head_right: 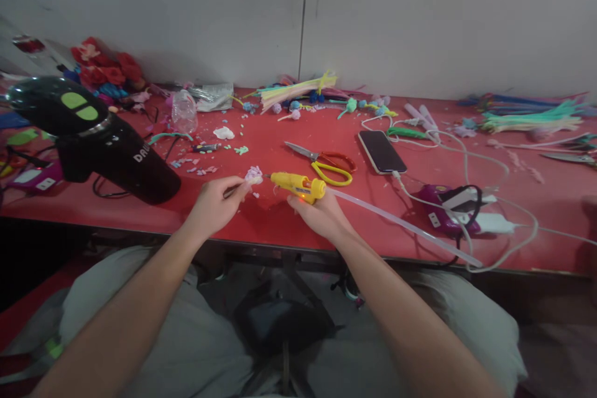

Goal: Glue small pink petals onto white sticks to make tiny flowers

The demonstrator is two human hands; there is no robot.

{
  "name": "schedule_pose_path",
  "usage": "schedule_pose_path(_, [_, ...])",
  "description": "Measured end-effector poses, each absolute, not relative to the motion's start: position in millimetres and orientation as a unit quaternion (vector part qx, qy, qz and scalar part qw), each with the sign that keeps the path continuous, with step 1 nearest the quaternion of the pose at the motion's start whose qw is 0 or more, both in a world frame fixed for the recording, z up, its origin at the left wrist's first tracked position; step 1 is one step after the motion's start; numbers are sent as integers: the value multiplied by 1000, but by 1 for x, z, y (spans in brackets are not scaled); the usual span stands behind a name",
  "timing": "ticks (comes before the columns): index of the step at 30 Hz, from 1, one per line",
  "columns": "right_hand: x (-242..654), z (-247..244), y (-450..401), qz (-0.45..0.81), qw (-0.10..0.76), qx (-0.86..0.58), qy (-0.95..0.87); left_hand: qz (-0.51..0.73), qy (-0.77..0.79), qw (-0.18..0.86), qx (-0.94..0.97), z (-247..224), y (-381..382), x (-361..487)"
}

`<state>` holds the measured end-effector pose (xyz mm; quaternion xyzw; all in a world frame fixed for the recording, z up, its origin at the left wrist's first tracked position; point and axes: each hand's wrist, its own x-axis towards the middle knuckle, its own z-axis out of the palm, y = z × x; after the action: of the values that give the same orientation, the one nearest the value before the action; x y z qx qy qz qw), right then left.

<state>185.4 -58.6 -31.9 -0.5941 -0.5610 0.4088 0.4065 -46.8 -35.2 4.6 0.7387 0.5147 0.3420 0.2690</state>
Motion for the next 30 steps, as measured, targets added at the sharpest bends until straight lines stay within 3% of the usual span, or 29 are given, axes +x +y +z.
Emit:
schedule_pose_path(6, [198, -22, -48, 319, 425, -580, -618, 337, 533, 234, 740, 6, -30, -57])
schedule_pose_path(12, [210, -28, -33, 192, 304, -702, -615, 353, 546, 236, 722, 16, -23, -71])
schedule_pose_path(19, [221, -18, -48, 102, 219, -722, -648, 369, 551, 239, 709, 23, -17, -79])
schedule_pose_path(23, [225, -4, -71, 128, 165, -723, -659, 367, 552, 199, 721, 28, -15, -81])
schedule_pose_path(27, [196, -7, -78, 248, 246, -569, -744, 363, 550, 200, 725, 33, -16, -80])
schedule_pose_path(30, [163, -16, -65, 230, 294, -515, -772, 360, 553, 203, 724, 34, -17, -77])
